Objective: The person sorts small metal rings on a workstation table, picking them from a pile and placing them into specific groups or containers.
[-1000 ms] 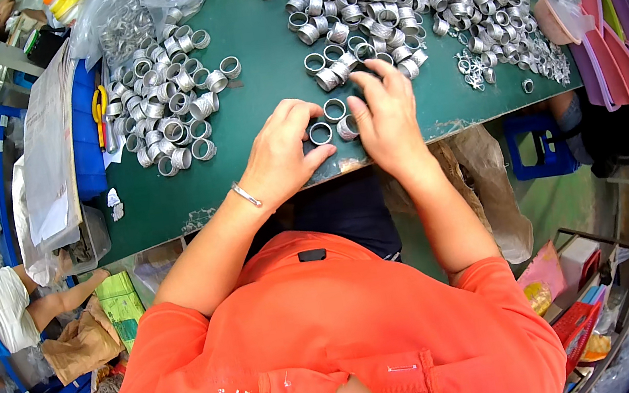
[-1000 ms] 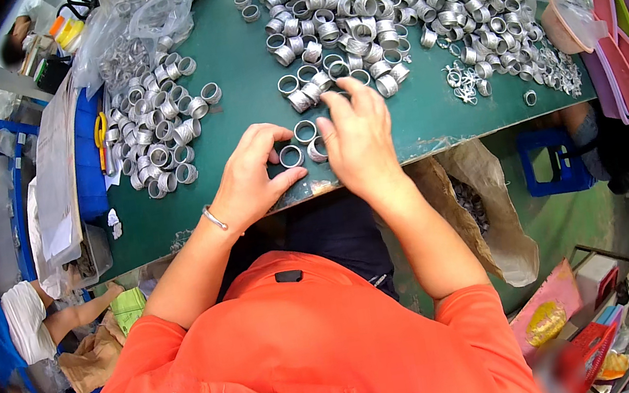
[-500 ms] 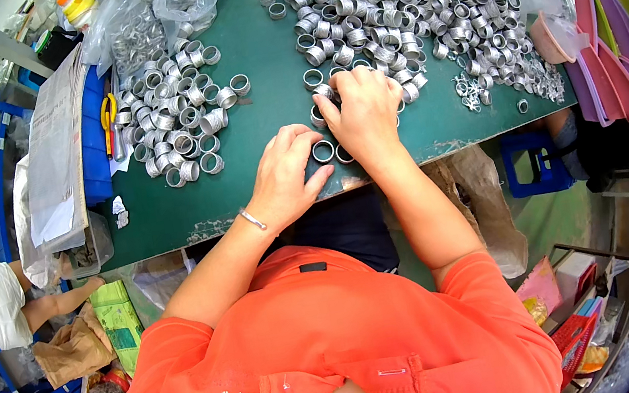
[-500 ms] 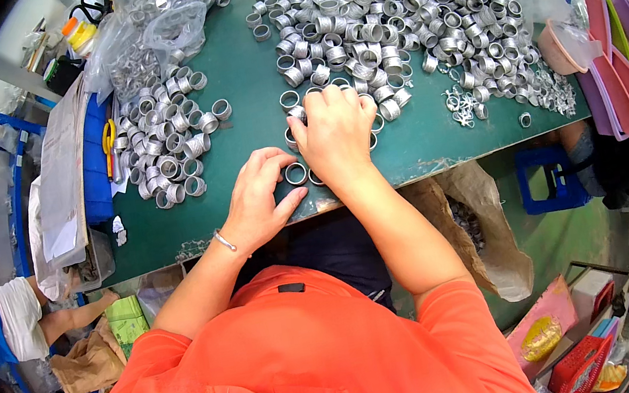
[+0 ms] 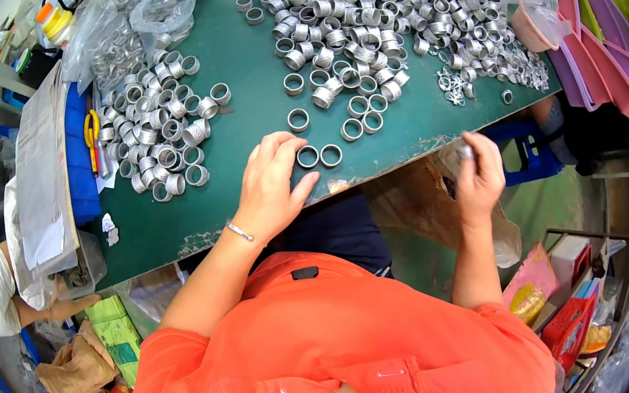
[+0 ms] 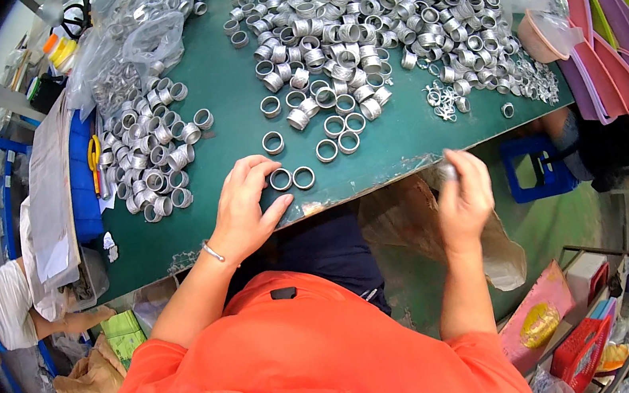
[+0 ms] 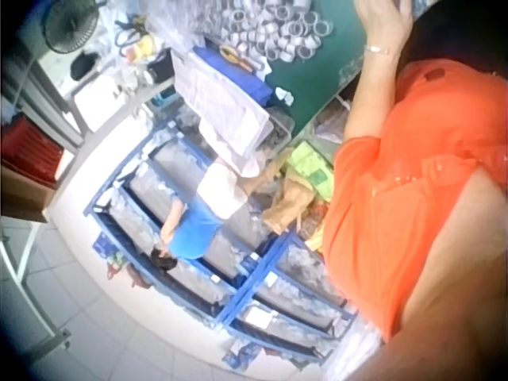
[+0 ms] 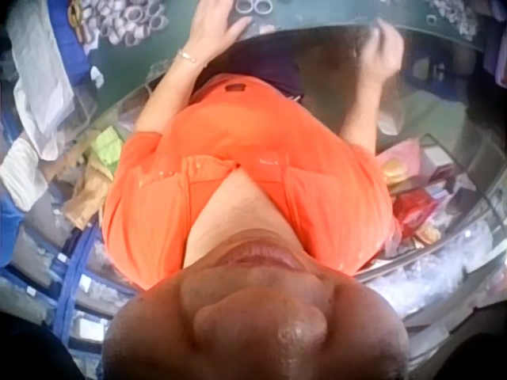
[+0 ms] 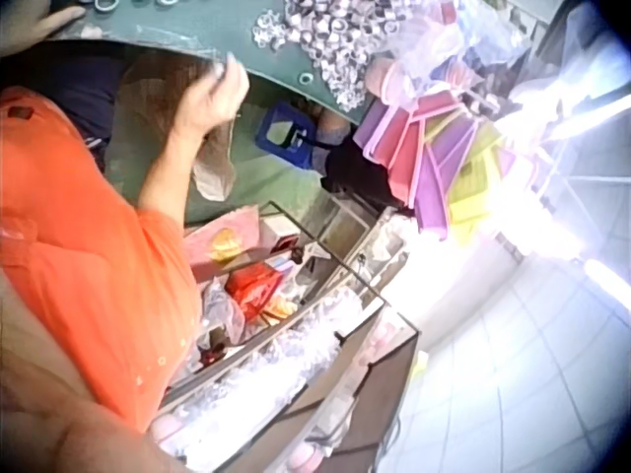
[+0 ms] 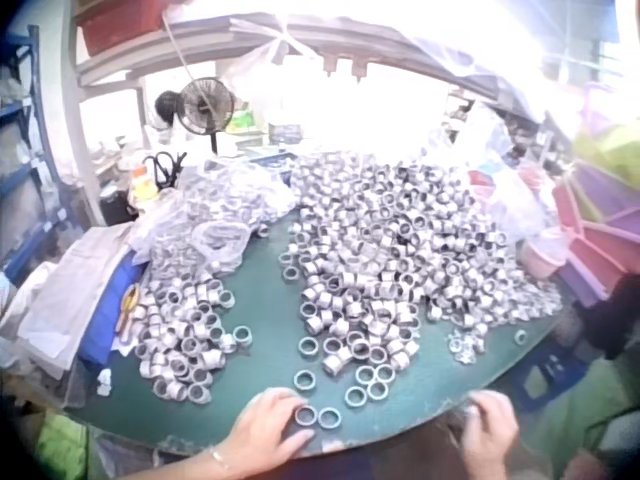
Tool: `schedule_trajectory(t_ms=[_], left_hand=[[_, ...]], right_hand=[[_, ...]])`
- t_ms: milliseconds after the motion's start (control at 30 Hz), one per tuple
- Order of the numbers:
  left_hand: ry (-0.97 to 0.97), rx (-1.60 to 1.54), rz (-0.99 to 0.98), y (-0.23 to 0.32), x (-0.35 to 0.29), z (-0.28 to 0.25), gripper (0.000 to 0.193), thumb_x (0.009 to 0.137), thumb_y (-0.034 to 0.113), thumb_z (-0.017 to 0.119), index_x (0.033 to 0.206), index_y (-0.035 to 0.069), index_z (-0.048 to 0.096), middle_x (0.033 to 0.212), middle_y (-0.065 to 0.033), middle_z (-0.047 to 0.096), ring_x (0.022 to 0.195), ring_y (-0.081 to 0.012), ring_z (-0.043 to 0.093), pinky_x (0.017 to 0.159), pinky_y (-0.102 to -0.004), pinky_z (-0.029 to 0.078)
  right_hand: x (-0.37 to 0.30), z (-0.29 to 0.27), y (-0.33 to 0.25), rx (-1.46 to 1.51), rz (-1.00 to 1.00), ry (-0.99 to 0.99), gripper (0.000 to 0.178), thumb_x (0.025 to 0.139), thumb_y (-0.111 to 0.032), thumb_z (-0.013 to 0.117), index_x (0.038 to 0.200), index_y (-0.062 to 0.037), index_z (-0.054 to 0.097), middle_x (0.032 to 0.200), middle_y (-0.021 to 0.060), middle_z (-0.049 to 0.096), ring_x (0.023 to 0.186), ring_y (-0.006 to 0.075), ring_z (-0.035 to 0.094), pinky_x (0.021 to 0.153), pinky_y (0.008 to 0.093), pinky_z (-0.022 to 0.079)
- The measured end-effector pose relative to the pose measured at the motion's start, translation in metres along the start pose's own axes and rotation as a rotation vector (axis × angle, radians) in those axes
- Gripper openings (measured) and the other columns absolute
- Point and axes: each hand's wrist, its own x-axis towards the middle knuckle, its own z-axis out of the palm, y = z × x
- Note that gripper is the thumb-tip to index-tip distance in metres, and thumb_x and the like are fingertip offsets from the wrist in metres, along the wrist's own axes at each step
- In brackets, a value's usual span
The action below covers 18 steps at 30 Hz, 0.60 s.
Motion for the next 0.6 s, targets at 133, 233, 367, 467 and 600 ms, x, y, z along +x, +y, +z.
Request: schedule_trajectory(t_ms=[133, 233, 367, 467, 600], left_hand=[[-0.005, 0.027, 0.032, -0.001, 0.002, -0.001, 0.043, 0.072, 0.011, 0.074, 0.111, 0.004, 0.056, 0.112, -0.0135, 0.052, 0.1, -0.0318, 0.053, 0.088, -0.0388, 0.044], [-0.006, 0.016, 0.022, -0.001, 0.0, 0.0, 0.043, 0.072, 0.012, 0.073, 0.111, 0.003, 0.056, 0.113, -0.0141, 0.052, 0.1, -0.0319, 0.053, 0.087, -0.0388, 0.044], [-0.021, 0.028, 0.01, 0.002, 0.002, -0.001, 0.044, 0.072, 0.012, 0.074, 0.111, 0.004, 0.056, 0.113, -0.0138, 0.052, 0.101, -0.0316, 0.053, 0.087, -0.0387, 0.044], [-0.009, 0.037, 0.027, 0.003, 0.002, -0.002, 0.044, 0.072, 0.012, 0.074, 0.111, 0.004, 0.056, 0.113, -0.0134, 0.052, 0.101, -0.0316, 0.053, 0.087, -0.0383, 0.044], [-0.013, 0.048, 0.027, 0.002, 0.004, -0.002, 0.043, 0.072, 0.011, 0.074, 0.11, 0.004, 0.056, 0.112, -0.0123, 0.052, 0.095, -0.0288, 0.055, 0.083, -0.0365, 0.046]], right_hand=[[-0.045, -0.034, 0.059, -0.294, 0.3, -0.316, 0.033, 0.075, 0.011, 0.051, 0.105, 0.0015, 0.061, 0.095, 0.0188, 0.063, 0.09, 0.0309, 0.063, 0.081, 0.0346, 0.05], [-0.026, -0.025, 0.056, -0.173, 0.196, -0.239, 0.026, 0.078, 0.01, 0.052, 0.102, 0.0022, 0.061, 0.095, 0.0178, 0.063, 0.089, 0.032, 0.063, 0.081, 0.0359, 0.05], [0.052, 0.029, 0.014, 0.05, -0.052, -0.1, 0.023, 0.078, 0.007, 0.056, 0.099, 0.0006, 0.063, 0.097, 0.0164, 0.064, 0.091, 0.0323, 0.062, 0.083, 0.0375, 0.049], [0.116, 0.084, -0.008, 0.146, -0.292, -0.049, 0.024, 0.077, 0.002, 0.06, 0.101, -0.0015, 0.064, 0.097, 0.015, 0.065, 0.093, 0.0321, 0.061, 0.083, 0.0384, 0.047], [0.151, 0.135, -0.007, -0.041, -0.226, -0.228, 0.028, 0.076, -0.01, 0.068, 0.104, -0.0103, 0.063, 0.102, 0.0077, 0.065, 0.104, 0.0269, 0.056, 0.095, 0.0476, 0.034]])
